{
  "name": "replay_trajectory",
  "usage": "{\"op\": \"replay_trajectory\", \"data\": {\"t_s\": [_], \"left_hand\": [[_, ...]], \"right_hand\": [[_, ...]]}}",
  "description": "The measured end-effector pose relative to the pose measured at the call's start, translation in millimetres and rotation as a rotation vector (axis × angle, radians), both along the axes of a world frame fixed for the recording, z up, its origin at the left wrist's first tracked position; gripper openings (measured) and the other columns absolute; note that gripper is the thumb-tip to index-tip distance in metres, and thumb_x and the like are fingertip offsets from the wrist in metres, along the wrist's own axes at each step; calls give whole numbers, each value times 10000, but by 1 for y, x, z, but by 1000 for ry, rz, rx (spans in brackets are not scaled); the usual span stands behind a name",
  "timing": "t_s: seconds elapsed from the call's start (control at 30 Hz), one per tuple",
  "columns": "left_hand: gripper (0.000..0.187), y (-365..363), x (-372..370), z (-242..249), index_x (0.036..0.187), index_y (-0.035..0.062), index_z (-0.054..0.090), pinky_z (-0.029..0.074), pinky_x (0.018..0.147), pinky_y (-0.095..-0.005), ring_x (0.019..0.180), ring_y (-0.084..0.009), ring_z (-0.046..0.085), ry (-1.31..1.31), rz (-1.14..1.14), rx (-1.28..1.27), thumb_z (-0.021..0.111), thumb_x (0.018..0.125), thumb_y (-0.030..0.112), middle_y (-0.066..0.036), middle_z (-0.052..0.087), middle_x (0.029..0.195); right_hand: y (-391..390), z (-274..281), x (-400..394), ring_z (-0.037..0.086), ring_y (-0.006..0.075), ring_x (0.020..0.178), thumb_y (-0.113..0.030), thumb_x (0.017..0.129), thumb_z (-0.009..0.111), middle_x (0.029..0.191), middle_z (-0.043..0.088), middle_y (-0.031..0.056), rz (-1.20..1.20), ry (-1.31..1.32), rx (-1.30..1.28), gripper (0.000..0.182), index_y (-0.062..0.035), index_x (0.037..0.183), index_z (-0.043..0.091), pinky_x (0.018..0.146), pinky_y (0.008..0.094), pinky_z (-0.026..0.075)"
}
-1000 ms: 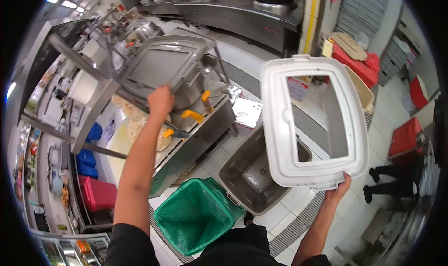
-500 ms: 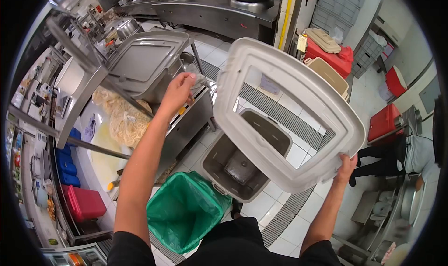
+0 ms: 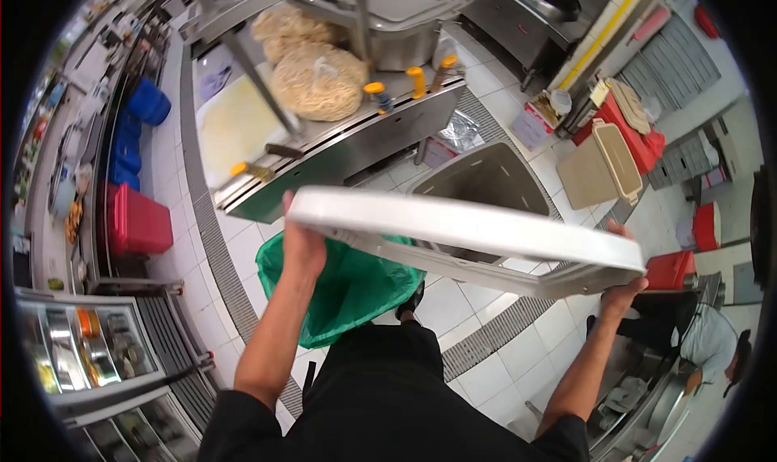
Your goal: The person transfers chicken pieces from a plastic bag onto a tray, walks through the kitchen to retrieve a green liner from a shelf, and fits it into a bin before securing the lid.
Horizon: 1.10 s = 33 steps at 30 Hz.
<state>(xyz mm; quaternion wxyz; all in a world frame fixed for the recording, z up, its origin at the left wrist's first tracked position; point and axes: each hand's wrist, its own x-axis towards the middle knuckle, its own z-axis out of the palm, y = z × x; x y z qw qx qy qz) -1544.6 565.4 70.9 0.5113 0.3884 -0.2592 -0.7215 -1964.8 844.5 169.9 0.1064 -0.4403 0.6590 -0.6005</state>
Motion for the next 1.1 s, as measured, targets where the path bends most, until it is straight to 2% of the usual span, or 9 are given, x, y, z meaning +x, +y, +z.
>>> {"op": "replay_trajectory", "data": {"t_s": [0.1,0.13,0.23,0.33,0.43,0.5,0.6,0.87,1.1], "left_hand": [[632,61,106,-6,723,68,598,333,1055,-413,1144,-241,471,79,115,22,322,1003,563,-70,572,1225],[662,78,134,-5,630,74,549,314,1077,-437,1193,-251,444,55,170,-19,289,1011,549,-60,539,1287],[599,112,200,-9,619,70,535,291,1104,-463,1261,-281,419,132,246,-181,397,992,518,-97,481,1371],[442,125,255,-32,667,72,512,252,1136,-508,1374,-308,314,-208,296,-354,521,962,400,-160,444,1420],[231,128,284,-54,976,22,607,367,1077,-491,1337,-329,393,-540,374,-387,616,905,242,-221,434,1409],[627,123,281,-59,1395,15,375,455,982,-434,1213,-338,506,-428,347,358,655,859,180,-240,416,1406],[870,130,305,-149,1509,20,122,515,892,-402,1143,-334,556,-293,123,391,659,831,113,-267,420,1387],[901,171,314,-276,1527,61,164,406,1013,-357,1225,-317,461,-624,168,330,700,805,124,-304,374,1399],[737,185,295,-324,1490,64,333,501,766,-318,893,-196,588,-1014,12,386,680,845,145,-144,572,1100]], "right_hand": [[-28,-16,57,320,301,1397,-792,875,157,1520,330,200,255,-168,-65,1031,62,1329,513,1178,391,137],[-38,-22,78,201,287,1454,-643,967,188,1526,331,175,312,-261,-118,842,38,1365,483,1193,407,96],[-52,-48,125,296,283,1420,-479,968,357,1549,297,145,292,-647,124,679,18,1428,400,1171,383,212],[-79,-62,179,386,273,1371,-306,804,605,1515,356,147,415,-1087,233,800,-6,1481,304,1137,367,311],[-106,-102,193,397,265,1364,-226,745,588,1504,371,141,531,-1100,302,830,-2,1486,289,1132,363,324],[-125,-134,210,394,257,1366,-137,727,543,1509,362,136,602,-1035,278,832,-3,1497,256,1131,360,328],[-146,-180,228,393,250,1362,-111,710,564,1512,365,101,660,-1113,301,867,-21,1507,235,1123,362,333],[-125,-331,231,440,211,1314,-13,815,509,1434,469,98,429,-711,764,674,-30,1471,355,1098,299,310],[-113,-396,240,445,306,1324,-222,942,550,1423,476,195,172,-149,906,558,-63,1452,390,1090,337,333]]}}
